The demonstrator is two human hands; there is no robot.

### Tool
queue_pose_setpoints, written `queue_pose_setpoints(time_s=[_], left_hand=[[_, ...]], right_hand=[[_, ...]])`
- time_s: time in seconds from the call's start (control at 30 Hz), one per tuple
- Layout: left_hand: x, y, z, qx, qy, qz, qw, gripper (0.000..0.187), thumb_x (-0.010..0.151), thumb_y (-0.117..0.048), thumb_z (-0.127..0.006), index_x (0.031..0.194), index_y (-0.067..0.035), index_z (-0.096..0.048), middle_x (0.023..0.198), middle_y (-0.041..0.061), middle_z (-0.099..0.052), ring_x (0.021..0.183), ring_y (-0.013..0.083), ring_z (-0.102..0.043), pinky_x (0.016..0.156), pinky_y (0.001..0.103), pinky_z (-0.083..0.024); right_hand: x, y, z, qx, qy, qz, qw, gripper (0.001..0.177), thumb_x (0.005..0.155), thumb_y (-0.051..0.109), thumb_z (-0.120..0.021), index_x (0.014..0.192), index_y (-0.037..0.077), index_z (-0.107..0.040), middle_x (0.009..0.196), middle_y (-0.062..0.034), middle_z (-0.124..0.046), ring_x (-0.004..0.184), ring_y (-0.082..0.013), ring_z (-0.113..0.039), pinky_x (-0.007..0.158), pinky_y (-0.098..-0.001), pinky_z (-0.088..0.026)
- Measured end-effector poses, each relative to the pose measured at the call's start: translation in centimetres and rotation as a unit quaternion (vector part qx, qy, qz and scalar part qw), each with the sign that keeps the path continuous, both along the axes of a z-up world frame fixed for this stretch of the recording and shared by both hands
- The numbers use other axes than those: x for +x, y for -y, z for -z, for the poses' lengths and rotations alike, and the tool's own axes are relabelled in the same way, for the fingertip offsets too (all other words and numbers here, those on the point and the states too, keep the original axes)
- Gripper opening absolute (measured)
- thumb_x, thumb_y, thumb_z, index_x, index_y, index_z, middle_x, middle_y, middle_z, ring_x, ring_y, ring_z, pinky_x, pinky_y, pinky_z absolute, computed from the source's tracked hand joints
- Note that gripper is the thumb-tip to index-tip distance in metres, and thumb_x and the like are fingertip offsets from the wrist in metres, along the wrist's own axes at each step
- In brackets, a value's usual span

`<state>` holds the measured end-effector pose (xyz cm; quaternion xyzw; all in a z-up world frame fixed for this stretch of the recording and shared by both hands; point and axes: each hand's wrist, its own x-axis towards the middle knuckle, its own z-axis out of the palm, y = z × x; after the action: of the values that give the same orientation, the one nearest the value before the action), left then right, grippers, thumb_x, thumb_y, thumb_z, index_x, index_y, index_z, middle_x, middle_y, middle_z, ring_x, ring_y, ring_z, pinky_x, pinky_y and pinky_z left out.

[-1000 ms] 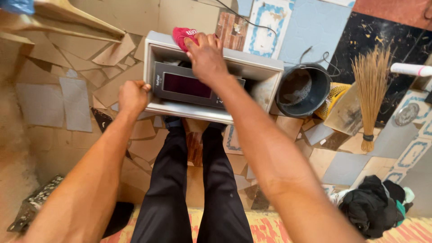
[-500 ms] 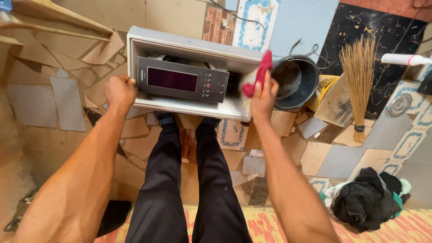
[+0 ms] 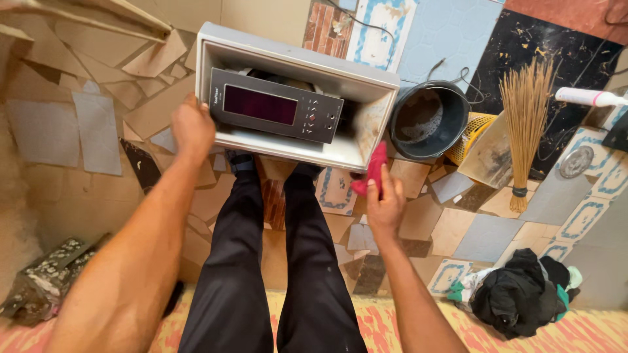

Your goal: The person wipes a microwave with a cloth after rinsing the cloth in a bucket of water, and then moves cardboard scraps and organizes papers and documents on a chair.

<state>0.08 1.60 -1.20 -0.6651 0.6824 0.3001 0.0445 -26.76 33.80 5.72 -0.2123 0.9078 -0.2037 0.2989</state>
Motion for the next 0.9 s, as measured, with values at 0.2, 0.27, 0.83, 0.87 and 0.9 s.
queue_pose_setpoints(time_s=[0.2, 0.27, 0.83, 0.87, 0.9], left_hand=[[-3.8, -7.1, -1.6, -0.02, -0.012, 0.249, 0.968, 0.097, 0.098, -0.038, -0.07, 0.168, -0.009, -0.009, 0.174, 0.016, 0.002, 0.161, 0.0336, 0.0, 0.125, 0.064, -0.003], [-4.8, -7.7, -2.0, 0.023, -0.017, 0.251, 0.968, 0.105, 0.091, -0.05, -0.07, 0.165, -0.007, -0.008, 0.173, 0.015, 0.002, 0.159, 0.0317, 0.005, 0.122, 0.067, 0.003], [-4.9, -9.3, 1.5, -0.053, 0.041, 0.246, 0.967, 0.092, 0.106, -0.06, -0.047, 0.169, -0.013, 0.0, 0.174, 0.004, 0.012, 0.16, 0.0234, 0.012, 0.123, 0.068, 0.007], [-5.0, -9.4, 1.4, -0.05, 0.043, 0.246, 0.967, 0.092, 0.106, -0.06, -0.047, 0.169, -0.014, 0.001, 0.174, 0.004, 0.013, 0.16, 0.0233, 0.012, 0.123, 0.068, 0.007], [-5.1, -9.5, 1.5, -0.048, 0.045, 0.245, 0.967, 0.092, 0.106, -0.06, -0.047, 0.169, -0.014, 0.001, 0.174, 0.004, 0.013, 0.16, 0.0231, 0.012, 0.123, 0.068, 0.007]], right_hand=[[-3.2, 5.3, -0.7, -0.009, -0.285, -0.451, 0.845, 0.034, 0.087, 0.019, -0.066, 0.121, 0.019, -0.071, 0.13, -0.0094, -0.067, 0.123, -0.0282, -0.057, 0.104, -0.0495, -0.041], [-3.6, 6.6, 0.5, -0.036, -0.224, -0.521, 0.823, 0.039, 0.082, 0.018, -0.065, 0.119, 0.008, -0.07, 0.128, -0.0123, -0.068, 0.125, -0.0291, -0.059, 0.109, -0.0478, -0.039], [-5.8, 8.7, 0.3, 0.039, -0.197, -0.651, 0.732, 0.027, 0.078, 0.015, -0.058, 0.1, 0.003, -0.068, 0.109, -0.01, -0.065, 0.104, -0.0248, -0.057, 0.088, -0.0395, -0.044], [-5.8, 8.7, -0.1, 0.022, -0.196, -0.641, 0.741, 0.028, 0.078, 0.015, -0.058, 0.101, 0.002, -0.067, 0.112, -0.0101, -0.065, 0.103, -0.0247, -0.057, 0.086, -0.0394, -0.044], [-5.9, 8.7, -0.1, 0.005, -0.196, -0.632, 0.75, 0.029, 0.078, 0.014, -0.057, 0.102, 0.002, -0.067, 0.114, -0.0102, -0.065, 0.102, -0.0245, -0.057, 0.085, -0.0394, -0.043]])
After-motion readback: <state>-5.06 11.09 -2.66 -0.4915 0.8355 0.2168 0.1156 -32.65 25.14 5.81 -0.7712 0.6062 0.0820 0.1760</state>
